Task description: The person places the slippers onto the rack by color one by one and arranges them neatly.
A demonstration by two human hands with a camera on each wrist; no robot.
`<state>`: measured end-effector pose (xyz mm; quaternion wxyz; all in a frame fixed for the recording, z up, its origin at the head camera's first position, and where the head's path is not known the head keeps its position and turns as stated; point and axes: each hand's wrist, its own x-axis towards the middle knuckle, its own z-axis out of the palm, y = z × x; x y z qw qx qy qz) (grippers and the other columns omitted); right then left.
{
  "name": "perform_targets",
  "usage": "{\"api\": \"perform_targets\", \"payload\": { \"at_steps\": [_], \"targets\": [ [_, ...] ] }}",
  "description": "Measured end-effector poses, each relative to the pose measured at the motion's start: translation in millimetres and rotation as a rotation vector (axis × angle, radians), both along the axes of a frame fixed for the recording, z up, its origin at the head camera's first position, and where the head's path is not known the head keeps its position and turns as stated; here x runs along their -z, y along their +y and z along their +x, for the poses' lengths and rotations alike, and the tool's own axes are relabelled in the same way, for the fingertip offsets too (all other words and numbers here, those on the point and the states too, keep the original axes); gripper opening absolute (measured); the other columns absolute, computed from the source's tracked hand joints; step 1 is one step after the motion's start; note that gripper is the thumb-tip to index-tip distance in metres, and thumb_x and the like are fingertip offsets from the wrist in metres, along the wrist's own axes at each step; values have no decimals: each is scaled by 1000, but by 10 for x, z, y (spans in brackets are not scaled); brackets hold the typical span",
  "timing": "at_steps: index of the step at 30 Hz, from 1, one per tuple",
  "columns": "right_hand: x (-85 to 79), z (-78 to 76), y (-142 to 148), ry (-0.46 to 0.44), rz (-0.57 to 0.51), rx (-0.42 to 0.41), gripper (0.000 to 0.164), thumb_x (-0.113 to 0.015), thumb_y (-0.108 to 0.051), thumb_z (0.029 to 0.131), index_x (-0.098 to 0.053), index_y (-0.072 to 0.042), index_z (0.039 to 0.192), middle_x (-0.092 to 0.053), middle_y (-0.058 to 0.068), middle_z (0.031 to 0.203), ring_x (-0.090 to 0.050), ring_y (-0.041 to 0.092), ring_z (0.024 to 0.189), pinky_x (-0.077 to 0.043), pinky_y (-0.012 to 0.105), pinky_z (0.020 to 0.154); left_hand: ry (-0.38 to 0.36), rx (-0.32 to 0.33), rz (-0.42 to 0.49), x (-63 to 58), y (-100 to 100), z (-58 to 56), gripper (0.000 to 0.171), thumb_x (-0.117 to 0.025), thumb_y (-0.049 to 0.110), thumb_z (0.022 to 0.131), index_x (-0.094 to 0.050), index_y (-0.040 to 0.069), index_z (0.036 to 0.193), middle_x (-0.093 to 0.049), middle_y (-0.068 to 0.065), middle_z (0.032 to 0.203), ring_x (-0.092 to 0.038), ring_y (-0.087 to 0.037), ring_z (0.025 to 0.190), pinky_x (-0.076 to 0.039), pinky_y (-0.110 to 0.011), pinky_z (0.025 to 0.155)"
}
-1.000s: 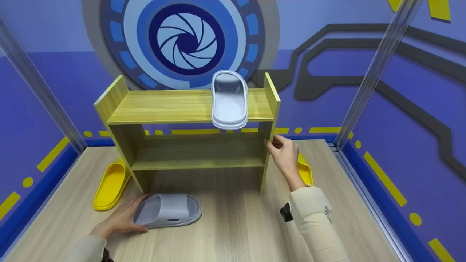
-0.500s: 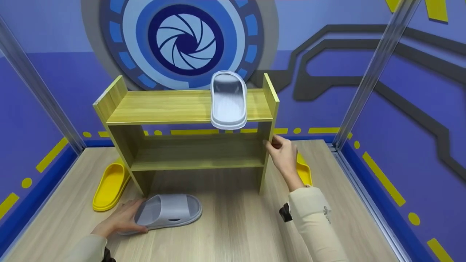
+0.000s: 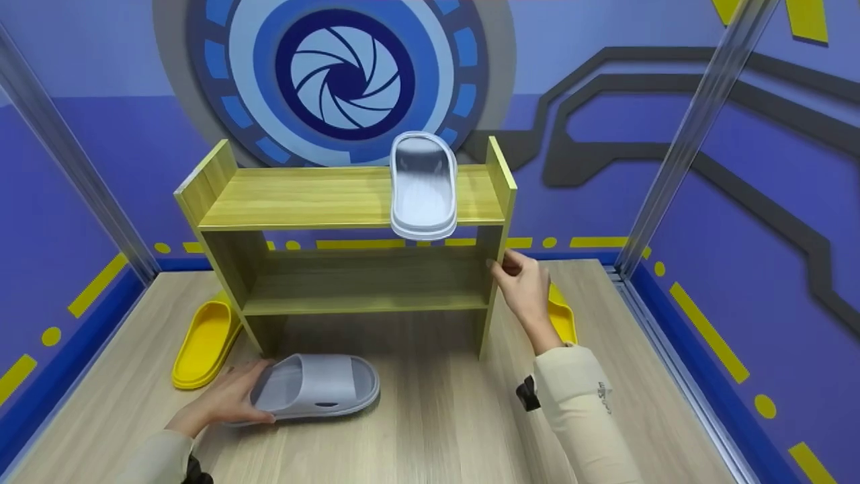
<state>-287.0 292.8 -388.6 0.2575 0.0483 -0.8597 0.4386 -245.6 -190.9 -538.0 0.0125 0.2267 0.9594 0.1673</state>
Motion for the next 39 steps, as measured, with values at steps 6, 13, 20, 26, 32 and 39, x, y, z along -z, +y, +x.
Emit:
{"api": "perform_targets", "payload": {
  "at_steps": [6,13,20,26,32,39],
  "targets": [
    [4,9,10,-26,12,14,33,-62,-32,81,-66,-7,102,-65,4,83,-58,15,69,-46,18,62,115,46,-11,-123,85,-17,91,-75,53,50,-43,6,121,-50,-17,113,-45,-37,103,-30,-54,83],
    [7,0,18,11,7,-2,28,-63,-27,81,-67,-5,98,-65,6,80,-57,12,67,-44,17,60,163,57,-18,-313,196,-19,92,-74,56,50,-43,8,122,-51,-11,112,-45,-33,103,-30,-55,83],
    [20,-11,20,27,4,-14,28,-64,-26,81,-67,-5,99,-65,7,81,-58,10,67,-45,16,60,192,85,-5,-527,268,-6,91,-75,54,51,-42,9,122,-49,-9,110,-43,-31,102,-29,-55,85],
    [3,9,5,21,-23,-41,29,-64,-25,81,-66,-4,102,-65,10,83,-59,16,69,-45,16,62,205,94,-14,-705,306,13,91,-74,55,52,-41,9,123,-49,-8,112,-43,-30,104,-26,-58,87],
    [4,2,9,12,-18,-49,29,-63,-24,82,-66,-3,102,-65,11,83,-58,20,69,-44,16,61,213,105,-20,-906,331,34,92,-73,57,53,-41,9,125,-49,-7,114,-42,-27,103,-26,-56,88],
    [14,-16,9,2,2,-2,29,-64,-27,81,-67,-4,98,-64,8,80,-57,15,66,-45,17,60,193,126,-23,-1154,331,35,91,-72,58,55,-41,10,126,-48,-6,118,-42,-26,103,-26,-51,88]
  ]
}}
